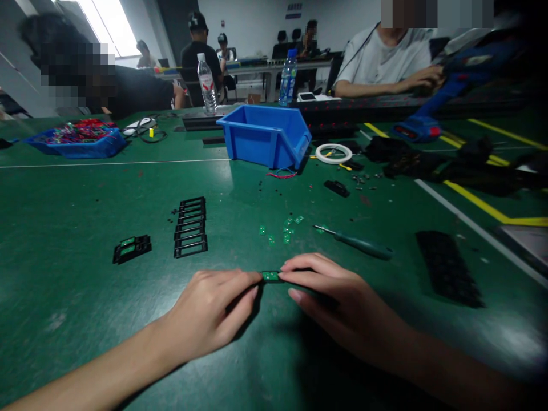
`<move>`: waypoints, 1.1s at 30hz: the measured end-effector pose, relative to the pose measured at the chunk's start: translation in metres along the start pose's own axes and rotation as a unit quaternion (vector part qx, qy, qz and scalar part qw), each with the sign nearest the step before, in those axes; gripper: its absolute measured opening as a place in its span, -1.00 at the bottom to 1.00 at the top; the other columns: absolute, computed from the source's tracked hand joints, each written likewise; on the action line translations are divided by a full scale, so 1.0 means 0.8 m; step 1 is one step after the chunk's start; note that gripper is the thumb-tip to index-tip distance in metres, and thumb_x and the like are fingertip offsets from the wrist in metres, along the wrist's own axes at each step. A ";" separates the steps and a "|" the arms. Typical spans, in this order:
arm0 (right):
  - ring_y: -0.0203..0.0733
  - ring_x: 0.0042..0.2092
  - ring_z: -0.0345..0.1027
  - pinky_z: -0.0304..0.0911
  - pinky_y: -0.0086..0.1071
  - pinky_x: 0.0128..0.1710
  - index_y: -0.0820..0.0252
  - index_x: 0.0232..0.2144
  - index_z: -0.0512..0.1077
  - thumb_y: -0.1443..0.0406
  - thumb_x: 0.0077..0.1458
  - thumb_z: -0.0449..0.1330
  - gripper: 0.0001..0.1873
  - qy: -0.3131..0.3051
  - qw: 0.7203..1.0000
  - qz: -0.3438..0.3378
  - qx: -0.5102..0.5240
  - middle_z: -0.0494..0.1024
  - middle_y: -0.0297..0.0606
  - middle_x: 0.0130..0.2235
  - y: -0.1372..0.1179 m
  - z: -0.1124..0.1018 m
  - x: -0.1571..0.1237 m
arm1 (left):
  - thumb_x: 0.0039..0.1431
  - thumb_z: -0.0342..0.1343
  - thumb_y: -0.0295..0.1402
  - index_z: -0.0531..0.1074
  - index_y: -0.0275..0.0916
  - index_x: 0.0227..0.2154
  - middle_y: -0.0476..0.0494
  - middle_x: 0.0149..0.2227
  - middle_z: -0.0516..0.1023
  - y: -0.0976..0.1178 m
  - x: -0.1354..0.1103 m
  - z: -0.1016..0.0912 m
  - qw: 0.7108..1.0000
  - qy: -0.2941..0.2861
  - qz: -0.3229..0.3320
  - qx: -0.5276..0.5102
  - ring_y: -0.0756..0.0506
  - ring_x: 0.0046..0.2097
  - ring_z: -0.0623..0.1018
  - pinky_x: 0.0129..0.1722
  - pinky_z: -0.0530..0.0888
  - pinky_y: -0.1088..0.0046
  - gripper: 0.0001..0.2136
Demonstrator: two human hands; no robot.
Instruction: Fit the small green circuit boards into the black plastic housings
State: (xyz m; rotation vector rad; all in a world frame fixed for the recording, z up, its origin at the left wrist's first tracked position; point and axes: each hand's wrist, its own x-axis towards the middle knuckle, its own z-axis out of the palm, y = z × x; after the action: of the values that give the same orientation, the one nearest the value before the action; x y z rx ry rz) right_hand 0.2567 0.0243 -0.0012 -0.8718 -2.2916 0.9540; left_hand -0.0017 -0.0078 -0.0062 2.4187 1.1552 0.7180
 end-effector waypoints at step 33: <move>-0.16 0.05 0.37 0.26 -0.27 0.08 0.02 0.09 0.48 0.34 0.34 0.14 -0.69 -0.001 1.000 -0.008 0.011 0.49 -0.24 0.04 0.003 -0.001 -0.002 | 0.40 0.02 -0.42 0.41 -0.21 0.07 -0.07 -0.16 0.66 0.002 -0.001 -0.002 1.000 -0.004 -0.003 0.006 -0.07 -0.23 0.66 -0.24 0.53 0.41 -0.76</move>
State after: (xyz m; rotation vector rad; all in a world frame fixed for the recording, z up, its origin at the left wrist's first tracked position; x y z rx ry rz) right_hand 0.2586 0.0248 -0.0027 -0.8430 -2.2828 0.9719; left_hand -0.0023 -0.0090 -0.0042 2.4240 1.1662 0.7024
